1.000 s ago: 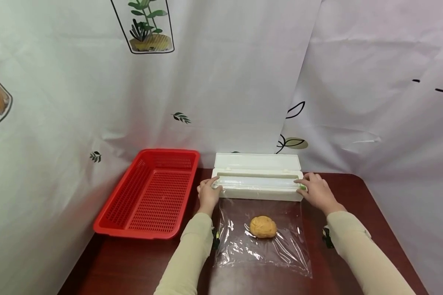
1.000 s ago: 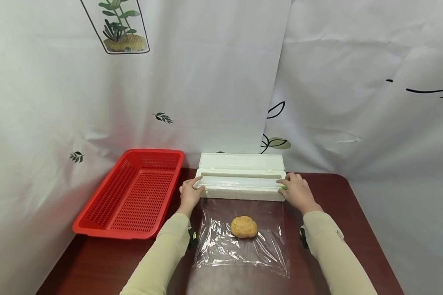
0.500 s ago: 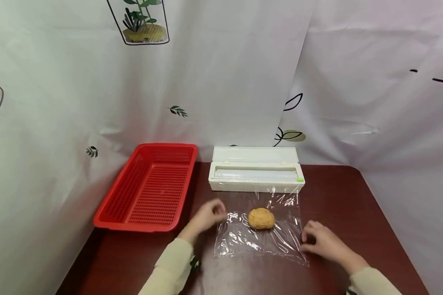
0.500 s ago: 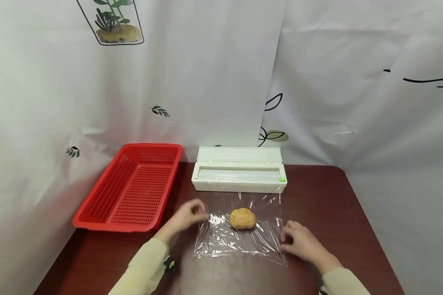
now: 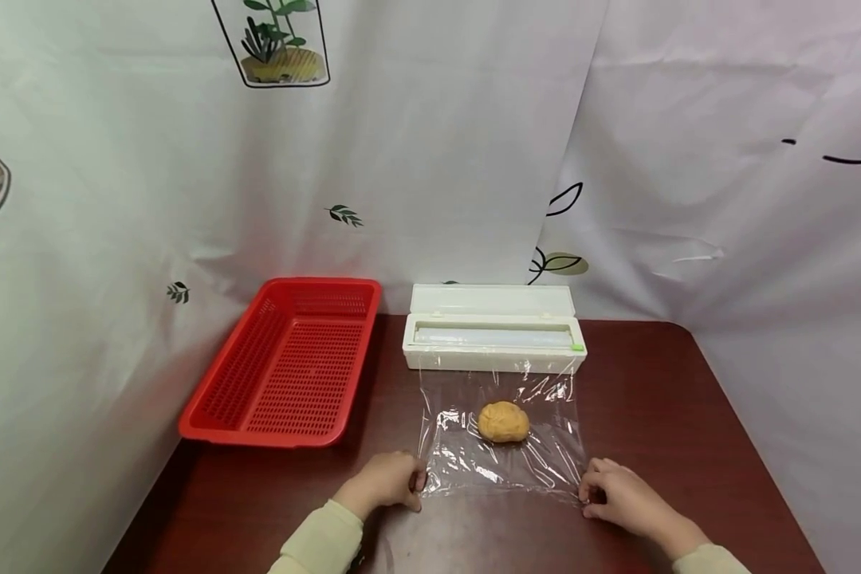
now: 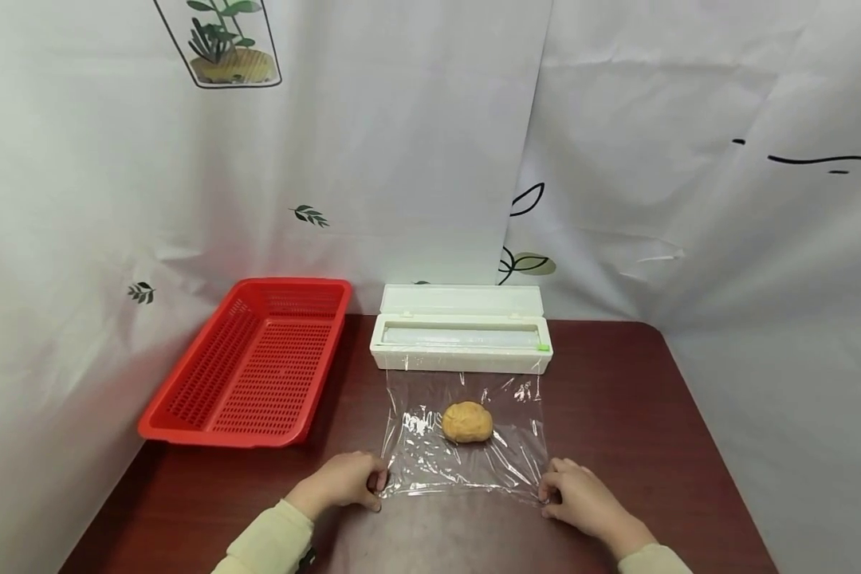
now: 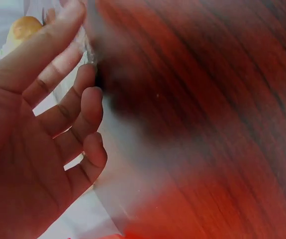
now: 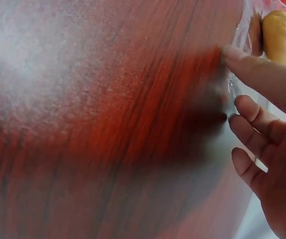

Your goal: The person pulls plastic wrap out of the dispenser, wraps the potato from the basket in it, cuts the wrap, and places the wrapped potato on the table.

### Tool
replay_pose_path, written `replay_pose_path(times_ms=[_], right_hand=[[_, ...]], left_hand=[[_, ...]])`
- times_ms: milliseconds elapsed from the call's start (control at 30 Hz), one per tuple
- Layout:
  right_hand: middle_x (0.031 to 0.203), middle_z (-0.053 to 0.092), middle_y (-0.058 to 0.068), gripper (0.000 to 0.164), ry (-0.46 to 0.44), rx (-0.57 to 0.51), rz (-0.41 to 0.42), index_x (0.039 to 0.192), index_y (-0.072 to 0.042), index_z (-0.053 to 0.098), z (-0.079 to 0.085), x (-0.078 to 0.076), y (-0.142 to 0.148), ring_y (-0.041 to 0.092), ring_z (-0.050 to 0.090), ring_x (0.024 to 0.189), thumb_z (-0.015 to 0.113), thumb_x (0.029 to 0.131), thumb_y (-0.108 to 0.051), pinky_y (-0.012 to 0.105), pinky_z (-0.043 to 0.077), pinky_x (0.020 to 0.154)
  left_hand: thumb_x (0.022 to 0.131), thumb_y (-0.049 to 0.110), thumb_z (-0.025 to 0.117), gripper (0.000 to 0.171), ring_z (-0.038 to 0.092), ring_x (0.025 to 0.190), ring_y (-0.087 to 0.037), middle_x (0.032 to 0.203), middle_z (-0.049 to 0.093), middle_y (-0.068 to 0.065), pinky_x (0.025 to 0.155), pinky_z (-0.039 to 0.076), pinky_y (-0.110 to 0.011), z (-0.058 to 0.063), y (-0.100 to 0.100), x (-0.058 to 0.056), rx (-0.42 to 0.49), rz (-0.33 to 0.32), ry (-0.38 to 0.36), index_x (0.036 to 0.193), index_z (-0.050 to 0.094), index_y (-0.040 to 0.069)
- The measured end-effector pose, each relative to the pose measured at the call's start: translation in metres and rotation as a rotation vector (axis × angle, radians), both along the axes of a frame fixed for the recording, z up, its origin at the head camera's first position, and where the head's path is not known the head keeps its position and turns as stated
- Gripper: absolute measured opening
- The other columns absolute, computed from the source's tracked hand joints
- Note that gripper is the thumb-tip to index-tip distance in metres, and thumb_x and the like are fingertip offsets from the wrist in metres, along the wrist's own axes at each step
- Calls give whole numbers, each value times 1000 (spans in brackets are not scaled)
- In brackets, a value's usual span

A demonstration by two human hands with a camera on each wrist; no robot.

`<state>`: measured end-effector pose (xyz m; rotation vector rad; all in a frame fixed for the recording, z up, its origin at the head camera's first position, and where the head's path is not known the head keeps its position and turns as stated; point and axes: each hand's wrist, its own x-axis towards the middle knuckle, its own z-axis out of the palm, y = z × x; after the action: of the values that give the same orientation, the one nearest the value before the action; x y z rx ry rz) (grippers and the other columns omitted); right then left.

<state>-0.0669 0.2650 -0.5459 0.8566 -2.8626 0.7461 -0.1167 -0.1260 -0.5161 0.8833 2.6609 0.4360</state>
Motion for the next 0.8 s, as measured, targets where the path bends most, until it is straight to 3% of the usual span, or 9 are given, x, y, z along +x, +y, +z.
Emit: replay_pose_path(times_ms=[167,300,400,533,667,800], right_hand=[[72,37,-18,37,19,-41,-29,75,-23,51,-7,0,1,-1,36,66,84,58,-20,18,33,55],[72,39,-18,32,42,-70,0,69,-26,53,-6,-1,5,-1,37,68,81,62,-12,18,34,55],[74,43,-17,32,32,-136,13,68,-26,55,2,-7,8,-1,41,68,77,64,-2,18,38,55],[74,48,-14,34,5,-280,-30,70,-23,55,17,-20,10,2,46,65,73,63,6,20,42,55],[70,50,-14,28,-45,-337,-105,73,-17,55,29,-32,12,3,47,63,71,68,6,21,40,53],[69,53,-11,15,-146,-331,-238,77,-11,58,33,-42,12,2,48,62,69,76,0,22,41,54]], left_hand=[[59,17,81,30,40,55,-3,60,42,15,51,34,-22,-2,-2,-3,38,1,-4,71,54,21],[68,14,75,22,44,57,-6,60,42,14,52,37,-22,-3,-5,-7,69,-24,13,65,54,21],[72,11,70,20,56,77,-17,68,45,11,67,46,-28,-2,-7,-12,126,-2,27,65,53,20],[74,10,65,13,51,94,-24,83,48,6,81,44,-37,4,-8,-23,264,77,55,72,54,16],[75,8,64,10,49,79,-12,81,52,5,72,44,-29,10,-6,-35,453,178,78,75,56,13],[76,7,64,10,52,70,-7,76,56,6,65,45,-25,12,2,-44,574,307,63,77,56,13]])
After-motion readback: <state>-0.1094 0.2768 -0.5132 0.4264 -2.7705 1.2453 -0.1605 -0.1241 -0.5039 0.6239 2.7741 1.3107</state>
